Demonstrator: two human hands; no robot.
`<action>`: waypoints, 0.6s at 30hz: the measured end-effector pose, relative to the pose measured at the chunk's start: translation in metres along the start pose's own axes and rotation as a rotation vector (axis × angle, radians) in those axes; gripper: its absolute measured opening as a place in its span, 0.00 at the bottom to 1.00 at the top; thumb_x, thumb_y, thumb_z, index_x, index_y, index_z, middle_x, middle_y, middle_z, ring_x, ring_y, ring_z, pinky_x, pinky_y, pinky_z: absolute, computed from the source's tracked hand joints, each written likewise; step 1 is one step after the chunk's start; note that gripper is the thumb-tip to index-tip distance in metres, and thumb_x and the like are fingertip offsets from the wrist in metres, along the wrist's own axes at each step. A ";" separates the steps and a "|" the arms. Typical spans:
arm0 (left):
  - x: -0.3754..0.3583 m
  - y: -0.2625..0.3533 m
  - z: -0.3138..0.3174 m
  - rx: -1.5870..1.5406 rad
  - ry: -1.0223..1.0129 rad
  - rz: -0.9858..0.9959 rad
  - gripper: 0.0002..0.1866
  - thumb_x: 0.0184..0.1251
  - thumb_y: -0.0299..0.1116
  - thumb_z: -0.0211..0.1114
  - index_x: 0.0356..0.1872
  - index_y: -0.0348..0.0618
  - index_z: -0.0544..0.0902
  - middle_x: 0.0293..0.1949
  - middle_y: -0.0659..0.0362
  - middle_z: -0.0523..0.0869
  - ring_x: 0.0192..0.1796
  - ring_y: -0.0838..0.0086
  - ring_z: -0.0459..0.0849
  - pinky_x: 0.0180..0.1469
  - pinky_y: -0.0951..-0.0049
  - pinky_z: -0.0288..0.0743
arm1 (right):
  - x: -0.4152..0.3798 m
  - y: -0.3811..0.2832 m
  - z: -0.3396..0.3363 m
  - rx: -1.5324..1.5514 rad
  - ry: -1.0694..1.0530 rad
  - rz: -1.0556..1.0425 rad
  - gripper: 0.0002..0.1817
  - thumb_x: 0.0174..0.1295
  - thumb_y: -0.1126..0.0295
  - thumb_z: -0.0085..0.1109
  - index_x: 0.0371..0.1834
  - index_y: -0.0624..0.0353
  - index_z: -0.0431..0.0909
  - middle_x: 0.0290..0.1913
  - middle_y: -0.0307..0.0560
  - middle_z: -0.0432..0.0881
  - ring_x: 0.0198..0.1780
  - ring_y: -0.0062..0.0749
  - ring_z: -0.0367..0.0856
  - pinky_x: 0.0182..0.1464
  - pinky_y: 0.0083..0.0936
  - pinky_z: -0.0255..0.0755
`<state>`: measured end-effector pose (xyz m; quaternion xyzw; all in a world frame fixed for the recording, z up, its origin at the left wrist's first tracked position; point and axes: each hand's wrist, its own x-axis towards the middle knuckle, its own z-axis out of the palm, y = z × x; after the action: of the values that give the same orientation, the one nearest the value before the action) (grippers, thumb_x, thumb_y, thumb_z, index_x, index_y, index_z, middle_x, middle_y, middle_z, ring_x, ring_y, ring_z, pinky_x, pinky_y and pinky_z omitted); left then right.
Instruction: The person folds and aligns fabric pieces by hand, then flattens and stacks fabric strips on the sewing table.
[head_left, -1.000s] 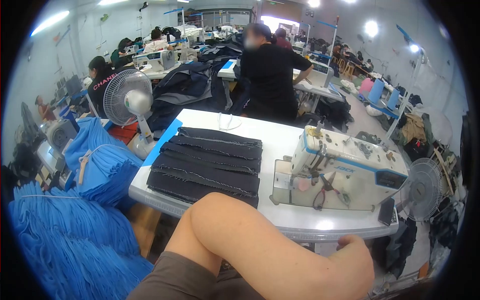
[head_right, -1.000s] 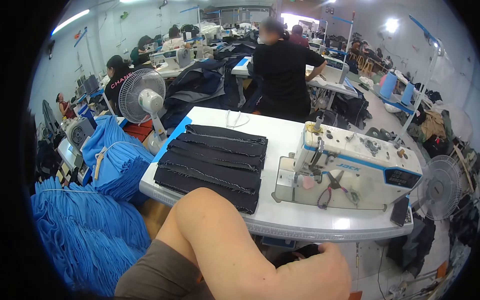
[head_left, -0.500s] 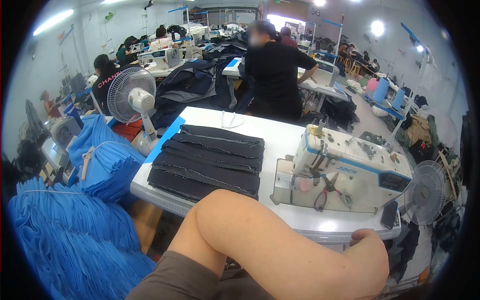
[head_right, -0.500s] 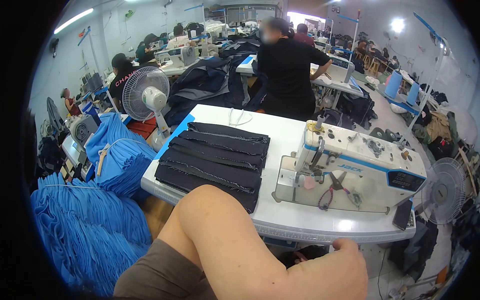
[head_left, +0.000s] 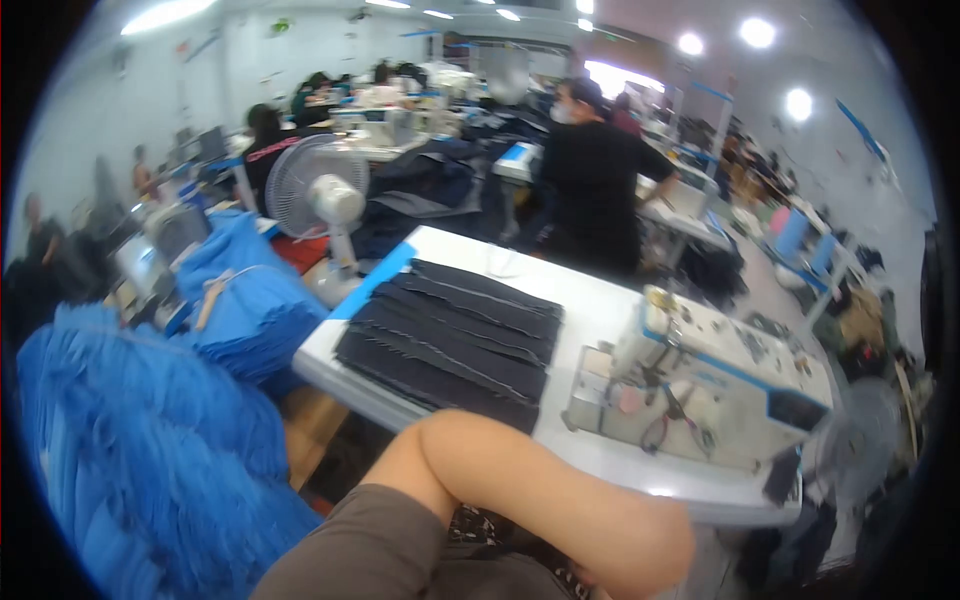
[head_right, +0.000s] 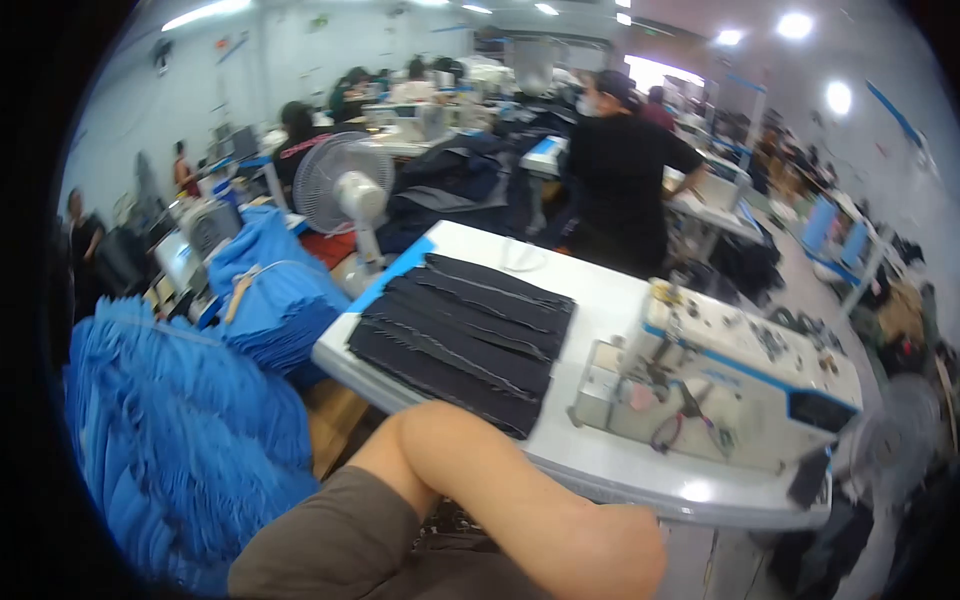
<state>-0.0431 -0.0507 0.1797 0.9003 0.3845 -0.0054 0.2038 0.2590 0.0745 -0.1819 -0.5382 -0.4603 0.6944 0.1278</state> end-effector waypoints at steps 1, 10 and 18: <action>0.003 -0.010 0.020 -0.008 -0.080 -0.067 0.11 0.57 0.38 0.61 0.29 0.40 0.83 0.28 0.45 0.82 0.31 0.45 0.80 0.34 0.54 0.74 | 0.016 -0.010 0.007 -0.017 -0.041 -0.001 0.26 0.63 0.62 0.57 0.62 0.61 0.69 0.53 0.48 0.72 0.51 0.42 0.71 0.58 0.35 0.65; -0.024 -0.136 0.265 -0.808 -0.216 -0.523 0.20 0.65 0.45 0.59 0.40 0.35 0.83 0.30 0.48 0.84 0.34 0.60 0.85 0.33 0.60 0.79 | 0.075 -0.007 0.053 -0.019 -0.187 0.136 0.27 0.63 0.62 0.57 0.64 0.60 0.68 0.58 0.49 0.71 0.56 0.44 0.70 0.61 0.36 0.64; -0.077 -0.211 0.350 -2.073 0.068 -0.287 0.21 0.72 0.47 0.52 0.54 0.40 0.76 0.42 0.48 0.84 0.39 0.61 0.86 0.33 0.61 0.83 | 0.077 0.005 0.066 0.097 -0.134 0.238 0.28 0.64 0.62 0.56 0.66 0.60 0.67 0.62 0.50 0.70 0.61 0.46 0.70 0.64 0.36 0.63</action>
<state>-0.1923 -0.1033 -0.2051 0.2299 0.3096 0.3282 0.8623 0.1735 0.0907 -0.2343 -0.5347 -0.3665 0.7604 0.0394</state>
